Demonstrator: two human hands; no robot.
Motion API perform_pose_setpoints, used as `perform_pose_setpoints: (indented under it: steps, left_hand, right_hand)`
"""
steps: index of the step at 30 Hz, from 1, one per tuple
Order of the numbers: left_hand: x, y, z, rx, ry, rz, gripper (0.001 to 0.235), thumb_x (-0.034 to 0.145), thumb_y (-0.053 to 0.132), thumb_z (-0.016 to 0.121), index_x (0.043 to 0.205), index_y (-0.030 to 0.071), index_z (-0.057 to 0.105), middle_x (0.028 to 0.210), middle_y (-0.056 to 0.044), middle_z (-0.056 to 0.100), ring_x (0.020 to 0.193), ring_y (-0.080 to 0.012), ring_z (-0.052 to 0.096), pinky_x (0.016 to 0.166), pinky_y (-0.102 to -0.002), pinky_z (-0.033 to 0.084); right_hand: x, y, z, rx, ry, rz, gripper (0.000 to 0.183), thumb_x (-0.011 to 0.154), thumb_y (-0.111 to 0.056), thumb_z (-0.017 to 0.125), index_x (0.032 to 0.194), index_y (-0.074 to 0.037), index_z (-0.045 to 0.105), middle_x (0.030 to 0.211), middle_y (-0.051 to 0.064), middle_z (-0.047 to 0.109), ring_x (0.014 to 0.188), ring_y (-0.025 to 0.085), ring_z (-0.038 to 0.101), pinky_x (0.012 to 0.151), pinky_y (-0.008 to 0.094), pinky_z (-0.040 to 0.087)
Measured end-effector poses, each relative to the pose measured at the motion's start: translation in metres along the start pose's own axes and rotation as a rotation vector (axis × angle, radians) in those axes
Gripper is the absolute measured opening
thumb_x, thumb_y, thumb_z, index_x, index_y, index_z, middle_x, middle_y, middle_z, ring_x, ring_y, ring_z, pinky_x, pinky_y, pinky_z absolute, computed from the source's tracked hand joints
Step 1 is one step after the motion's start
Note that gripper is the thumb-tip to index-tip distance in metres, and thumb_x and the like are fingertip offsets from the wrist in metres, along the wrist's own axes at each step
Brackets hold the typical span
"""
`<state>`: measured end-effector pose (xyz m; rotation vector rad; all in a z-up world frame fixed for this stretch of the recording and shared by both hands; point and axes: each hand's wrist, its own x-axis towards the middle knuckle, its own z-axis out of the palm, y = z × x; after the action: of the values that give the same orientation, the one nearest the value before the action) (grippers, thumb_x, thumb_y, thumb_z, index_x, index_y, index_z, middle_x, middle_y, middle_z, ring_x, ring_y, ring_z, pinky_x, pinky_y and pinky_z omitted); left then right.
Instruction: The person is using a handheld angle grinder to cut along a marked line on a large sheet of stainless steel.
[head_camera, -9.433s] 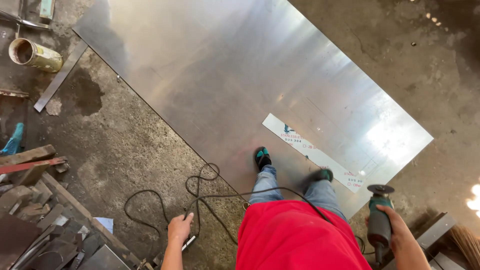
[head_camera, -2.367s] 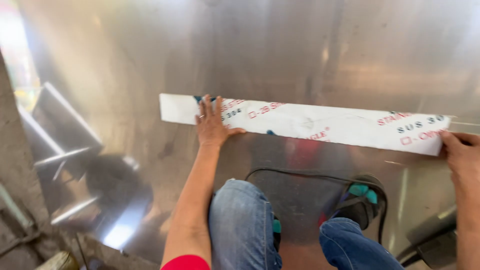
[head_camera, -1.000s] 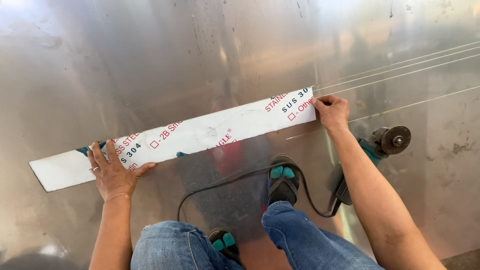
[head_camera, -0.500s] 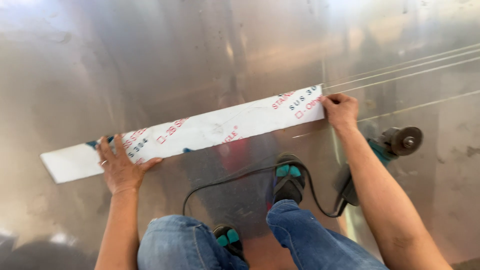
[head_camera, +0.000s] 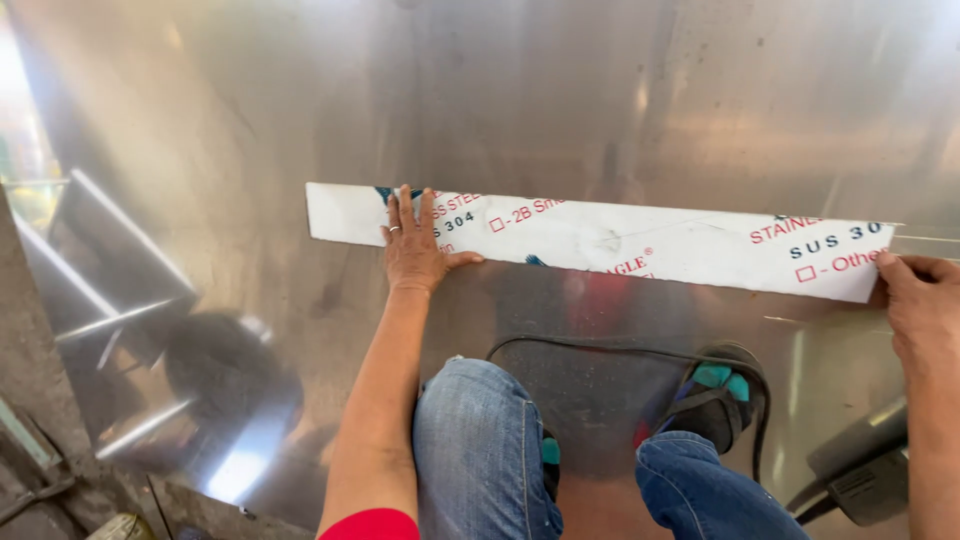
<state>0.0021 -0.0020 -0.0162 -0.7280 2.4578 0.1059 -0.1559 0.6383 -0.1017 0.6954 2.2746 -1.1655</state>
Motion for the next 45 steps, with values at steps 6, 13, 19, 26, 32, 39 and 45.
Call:
perform_pose_setpoints:
  steps: [6, 13, 19, 26, 32, 39, 45]
  left_hand:
    - [0.002, 0.002, 0.003, 0.026, 0.0, 0.029, 0.153, 0.036, 0.095, 0.067, 0.162, 0.02, 0.021, 0.168, -0.014, 0.011, 0.155, -0.0399, 0.01, 0.116, -0.066, 0.029]
    - [0.004, 0.003, 0.003, 0.028, -0.013, 0.013, 0.153, 0.033, 0.096, 0.064, 0.161, 0.023, 0.02, 0.168, -0.012, 0.012, 0.155, -0.0368, 0.011, 0.118, -0.064, 0.031]
    - [0.006, -0.005, 0.006, 0.049, -0.016, 0.05, 0.152, 0.039, 0.096, 0.068, 0.162, 0.02, 0.02, 0.168, -0.017, 0.011, 0.154, -0.041, 0.009, 0.115, -0.068, 0.03]
    - [0.0, 0.01, -0.003, 0.047, -0.091, 0.063, 0.148, 0.048, 0.093, 0.07, 0.164, 0.015, 0.019, 0.169, -0.019, 0.006, 0.156, -0.0424, 0.005, 0.118, -0.067, 0.025]
    - [-0.003, 0.009, -0.009, 0.011, -0.105, 0.056, 0.148, 0.05, 0.091, 0.071, 0.165, 0.014, 0.018, 0.17, -0.02, 0.002, 0.156, -0.0413, 0.003, 0.118, -0.067, 0.023]
    - [-0.008, 0.015, -0.038, -0.042, -0.145, 0.051, 0.143, 0.054, 0.085, 0.076, 0.165, 0.016, 0.017, 0.17, -0.017, -0.001, 0.157, -0.0398, 0.0, 0.119, -0.068, 0.022]
    - [-0.014, 0.01, -0.053, -0.076, -0.231, 0.042, 0.141, 0.059, 0.08, 0.081, 0.164, 0.015, 0.013, 0.17, -0.018, -0.004, 0.156, -0.0397, -0.003, 0.118, -0.069, 0.021]
  right_hand:
    - [0.028, 0.051, -0.005, 0.188, -0.033, -0.095, 0.026, 0.115, -0.011, 0.074, 0.123, 0.01, 0.06, 0.108, 0.012, 0.07, 0.094, 0.017, 0.068, 0.082, 0.029, 0.057]
    - [0.03, 0.058, -0.006, 0.163, -0.032, -0.121, 0.024, 0.117, -0.011, 0.072, 0.119, 0.008, 0.058, 0.108, 0.012, 0.069, 0.095, 0.017, 0.067, 0.084, 0.03, 0.057]
    - [0.015, 0.024, -0.005, 0.066, -0.014, -0.067, 0.023, 0.111, -0.014, 0.075, 0.118, 0.008, 0.068, 0.099, 0.01, 0.069, 0.086, 0.017, 0.065, 0.075, 0.03, 0.052]
    - [-0.124, -0.088, 0.041, -0.464, -0.058, -0.28, 0.025, 0.095, -0.027, 0.077, 0.107, -0.006, 0.071, 0.097, 0.013, 0.072, 0.087, 0.029, 0.07, 0.079, 0.042, 0.055]
    - [-0.198, -0.109, 0.086, -0.988, -0.527, -0.579, 0.028, 0.081, -0.039, 0.078, 0.094, -0.014, 0.077, 0.111, 0.004, 0.065, 0.115, 0.027, 0.052, 0.097, 0.046, 0.038]
    - [-0.228, -0.145, 0.053, -0.983, -0.756, -0.635, 0.03, 0.076, -0.039, 0.078, 0.09, -0.012, 0.078, 0.106, 0.007, 0.066, 0.112, 0.029, 0.055, 0.096, 0.044, 0.043]
    - [-0.288, -0.179, 0.0, -0.747, -0.791, 0.175, 0.036, 0.091, -0.042, 0.071, 0.103, -0.008, 0.079, 0.091, 0.015, 0.079, 0.088, 0.026, 0.073, 0.084, 0.038, 0.056]
